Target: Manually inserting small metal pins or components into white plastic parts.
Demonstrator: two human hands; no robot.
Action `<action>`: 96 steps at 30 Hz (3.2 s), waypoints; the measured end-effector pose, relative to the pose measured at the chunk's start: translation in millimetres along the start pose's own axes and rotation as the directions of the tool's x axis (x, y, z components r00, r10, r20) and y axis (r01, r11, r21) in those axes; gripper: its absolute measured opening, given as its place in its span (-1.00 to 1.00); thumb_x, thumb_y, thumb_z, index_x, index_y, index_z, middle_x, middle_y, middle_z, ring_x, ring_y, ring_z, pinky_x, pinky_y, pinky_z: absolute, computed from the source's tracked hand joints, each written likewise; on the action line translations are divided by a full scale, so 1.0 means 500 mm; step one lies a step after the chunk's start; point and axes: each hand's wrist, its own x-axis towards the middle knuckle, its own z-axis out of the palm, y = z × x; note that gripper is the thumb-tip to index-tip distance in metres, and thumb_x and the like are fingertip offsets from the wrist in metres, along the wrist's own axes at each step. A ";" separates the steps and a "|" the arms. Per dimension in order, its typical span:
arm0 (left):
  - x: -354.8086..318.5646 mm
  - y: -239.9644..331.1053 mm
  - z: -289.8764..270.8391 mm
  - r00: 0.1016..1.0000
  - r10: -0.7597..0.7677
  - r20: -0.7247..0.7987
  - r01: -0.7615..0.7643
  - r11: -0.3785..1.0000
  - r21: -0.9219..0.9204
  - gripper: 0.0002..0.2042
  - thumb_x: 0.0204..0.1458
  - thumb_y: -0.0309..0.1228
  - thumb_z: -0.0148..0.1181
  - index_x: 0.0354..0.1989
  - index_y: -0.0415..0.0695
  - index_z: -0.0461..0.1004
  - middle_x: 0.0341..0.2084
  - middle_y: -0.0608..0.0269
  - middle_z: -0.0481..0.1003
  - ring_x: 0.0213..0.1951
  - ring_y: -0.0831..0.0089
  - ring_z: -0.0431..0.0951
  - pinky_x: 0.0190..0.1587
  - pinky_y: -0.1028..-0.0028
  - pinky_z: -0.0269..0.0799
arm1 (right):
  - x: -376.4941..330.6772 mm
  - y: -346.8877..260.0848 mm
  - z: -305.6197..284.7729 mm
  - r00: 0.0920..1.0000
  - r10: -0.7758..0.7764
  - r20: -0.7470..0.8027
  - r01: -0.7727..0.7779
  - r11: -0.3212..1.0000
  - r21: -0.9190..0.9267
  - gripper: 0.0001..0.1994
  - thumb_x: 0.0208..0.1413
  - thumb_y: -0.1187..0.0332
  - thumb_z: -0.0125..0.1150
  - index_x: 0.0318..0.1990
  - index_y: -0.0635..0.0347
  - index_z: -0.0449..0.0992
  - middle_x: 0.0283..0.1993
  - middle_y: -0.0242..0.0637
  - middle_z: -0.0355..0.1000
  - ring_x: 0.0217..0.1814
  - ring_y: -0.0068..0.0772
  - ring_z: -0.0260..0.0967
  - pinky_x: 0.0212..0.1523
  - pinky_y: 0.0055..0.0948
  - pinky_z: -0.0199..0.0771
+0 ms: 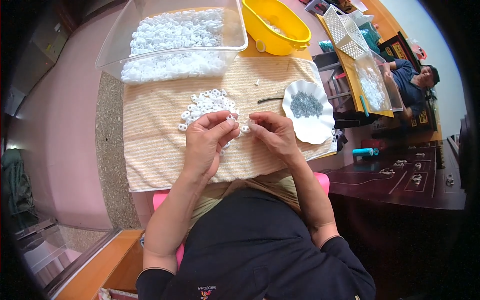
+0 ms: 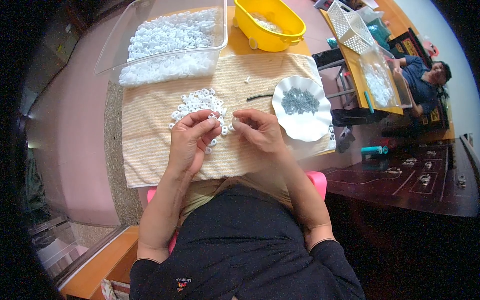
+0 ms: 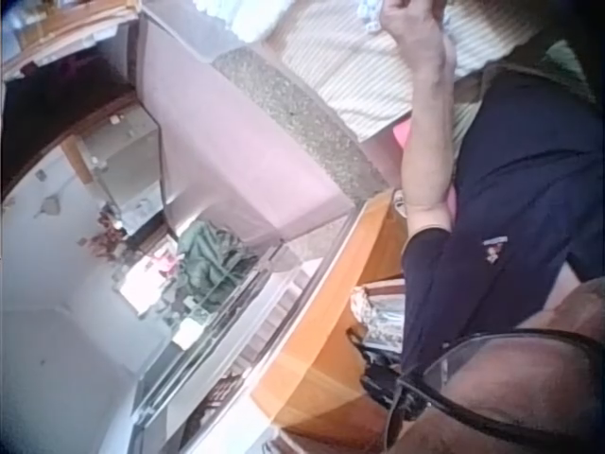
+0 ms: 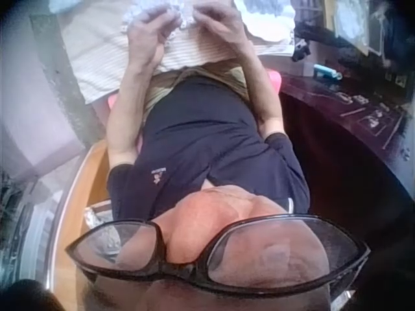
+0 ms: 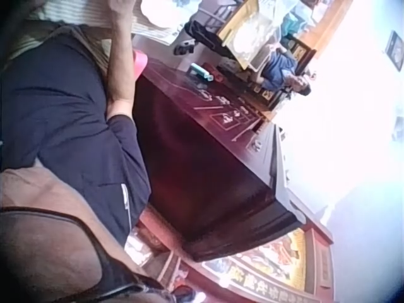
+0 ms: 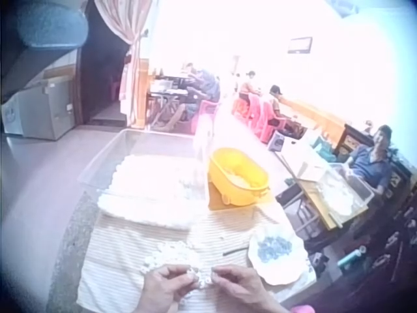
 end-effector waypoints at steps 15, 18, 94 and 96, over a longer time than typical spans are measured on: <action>-0.002 -0.013 0.005 0.999 -0.036 0.001 0.036 0.999 0.025 -0.82 0.00 -0.63 0.21 -0.20 -0.35 0.46 -0.27 0.06 0.54 -0.34 0.47 0.57 -0.23 0.55 0.58 | -0.005 -0.002 -0.008 0.999 0.051 0.018 -0.054 0.975 0.216 -0.68 0.07 0.56 0.23 0.01 0.36 0.42 -0.30 -0.32 0.48 -0.35 -0.59 0.43 -0.34 -0.59 0.50; -0.004 -0.015 0.006 0.999 -0.044 -0.001 0.044 0.999 0.024 -0.82 0.00 -0.63 0.21 -0.20 -0.35 0.46 -0.27 0.06 0.54 -0.34 0.48 0.56 -0.23 0.55 0.58 | -0.007 -0.007 -0.008 0.997 0.081 0.010 -0.081 0.976 0.203 -0.69 0.08 0.56 0.21 0.00 0.35 0.43 -0.30 -0.33 0.47 -0.36 -0.61 0.43 -0.35 -0.60 0.49; -0.011 -0.025 0.013 0.997 -0.081 0.016 0.080 0.995 0.060 -0.82 0.00 -0.63 0.20 -0.20 -0.30 0.46 -0.28 0.06 0.54 -0.33 0.44 0.57 -0.23 0.51 0.59 | -0.005 -0.021 -0.041 0.997 -0.010 0.071 0.024 0.982 -0.189 -0.73 0.04 0.56 0.27 -0.07 0.33 0.49 -0.37 -0.47 0.38 -0.39 -0.71 0.30 -0.39 -0.67 0.35; -0.011 -0.028 0.012 0.996 -0.091 0.025 0.090 0.994 0.057 -0.83 0.00 -0.63 0.20 -0.21 -0.30 0.46 -0.28 0.06 0.54 -0.33 0.44 0.58 -0.24 0.51 0.59 | -0.008 -0.019 -0.040 0.997 0.032 0.065 -0.027 0.997 -0.079 -0.72 0.05 0.56 0.26 -0.05 0.36 0.48 -0.31 -0.40 0.44 -0.35 -0.67 0.39 -0.36 -0.64 0.44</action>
